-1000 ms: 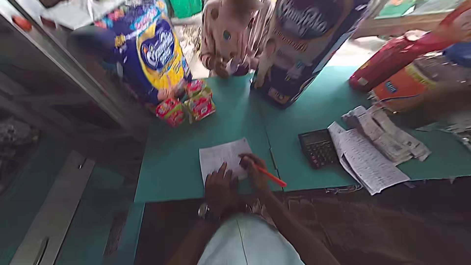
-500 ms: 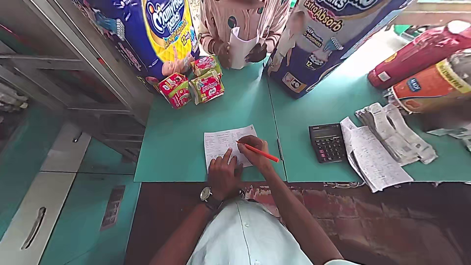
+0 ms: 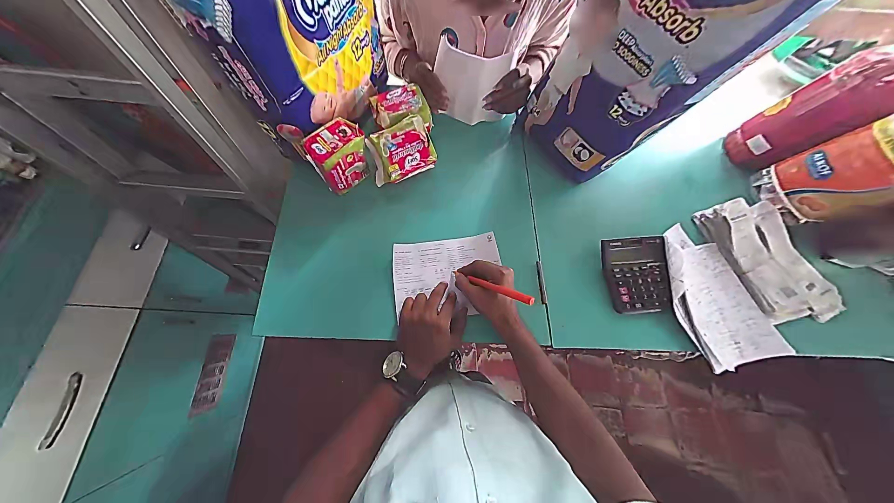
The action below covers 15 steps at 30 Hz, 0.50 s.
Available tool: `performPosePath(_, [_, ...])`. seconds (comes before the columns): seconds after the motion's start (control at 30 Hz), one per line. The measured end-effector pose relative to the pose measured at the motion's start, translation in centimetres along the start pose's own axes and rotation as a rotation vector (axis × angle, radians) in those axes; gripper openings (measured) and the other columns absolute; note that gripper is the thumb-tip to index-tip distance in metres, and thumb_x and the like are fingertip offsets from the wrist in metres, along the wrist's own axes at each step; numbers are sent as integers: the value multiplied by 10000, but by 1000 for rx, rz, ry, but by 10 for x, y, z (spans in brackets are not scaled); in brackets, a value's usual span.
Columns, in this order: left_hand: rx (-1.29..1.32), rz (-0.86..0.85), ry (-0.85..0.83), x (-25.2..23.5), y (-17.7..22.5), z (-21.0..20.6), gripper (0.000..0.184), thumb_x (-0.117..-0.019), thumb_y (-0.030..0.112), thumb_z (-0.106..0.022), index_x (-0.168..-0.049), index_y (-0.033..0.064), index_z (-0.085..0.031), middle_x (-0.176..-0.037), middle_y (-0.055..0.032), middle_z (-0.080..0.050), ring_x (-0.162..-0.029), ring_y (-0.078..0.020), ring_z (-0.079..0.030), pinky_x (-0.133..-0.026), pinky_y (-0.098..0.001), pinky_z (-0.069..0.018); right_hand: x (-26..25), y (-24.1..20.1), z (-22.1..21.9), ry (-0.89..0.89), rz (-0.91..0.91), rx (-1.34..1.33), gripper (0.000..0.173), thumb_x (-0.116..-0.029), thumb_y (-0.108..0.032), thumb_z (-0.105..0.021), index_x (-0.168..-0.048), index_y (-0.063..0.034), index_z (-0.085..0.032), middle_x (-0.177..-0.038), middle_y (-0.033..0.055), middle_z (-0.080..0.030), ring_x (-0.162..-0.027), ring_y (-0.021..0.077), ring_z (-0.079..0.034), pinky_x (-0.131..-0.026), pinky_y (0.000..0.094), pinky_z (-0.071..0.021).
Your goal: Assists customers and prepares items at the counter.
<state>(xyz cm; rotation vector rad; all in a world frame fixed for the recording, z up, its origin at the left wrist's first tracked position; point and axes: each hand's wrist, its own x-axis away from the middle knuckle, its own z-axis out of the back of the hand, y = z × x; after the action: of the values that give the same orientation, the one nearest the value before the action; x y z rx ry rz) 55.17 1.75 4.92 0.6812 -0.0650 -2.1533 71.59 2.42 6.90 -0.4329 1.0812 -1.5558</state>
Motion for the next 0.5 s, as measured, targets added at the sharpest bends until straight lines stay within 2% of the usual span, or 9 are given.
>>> performPosePath(0.13, [-3,-4,-6,0,0,-1,397,-965,458,-540,-1076,184,-805,-1243,-31,-727,-756,-210,-660,-650,-397,-487,1,0,-3,67,-47,9,137,-859,-158,-686,-810,-52,-759,-714,26,-711,-638,50,-649,-613,245,-529])
performPosePath(0.23, [-16,-6,-1,0,0,-1,398,-968,466,-543,-1085,191,-806,-1265,-11,-721,-756,-199,-654,-667,-393,-487,1,3,7,94,-105,-321,90,-887,-80,-656,-832,-45,-717,-694,-20,-690,-574,28,-618,-537,205,-519])
performPosePath(0.33, [-21,-15,32,2,0,-4,404,-964,471,-553,-1077,180,-809,-1201,-20,-739,-749,-203,-648,-659,-388,-486,2,4,14,110,-127,-538,107,-900,-33,-606,-834,-41,-689,-678,-23,-668,-542,37,-575,-498,197,-472])
performPosePath(0.5, [-19,-18,16,1,-1,-2,403,-966,469,-553,-1087,180,-807,-1277,-11,-719,-758,-199,-660,-666,-391,-491,2,8,6,58,-24,-418,71,-881,-50,-644,-851,-41,-709,-714,-39,-690,-599,8,-616,-559,186,-516])
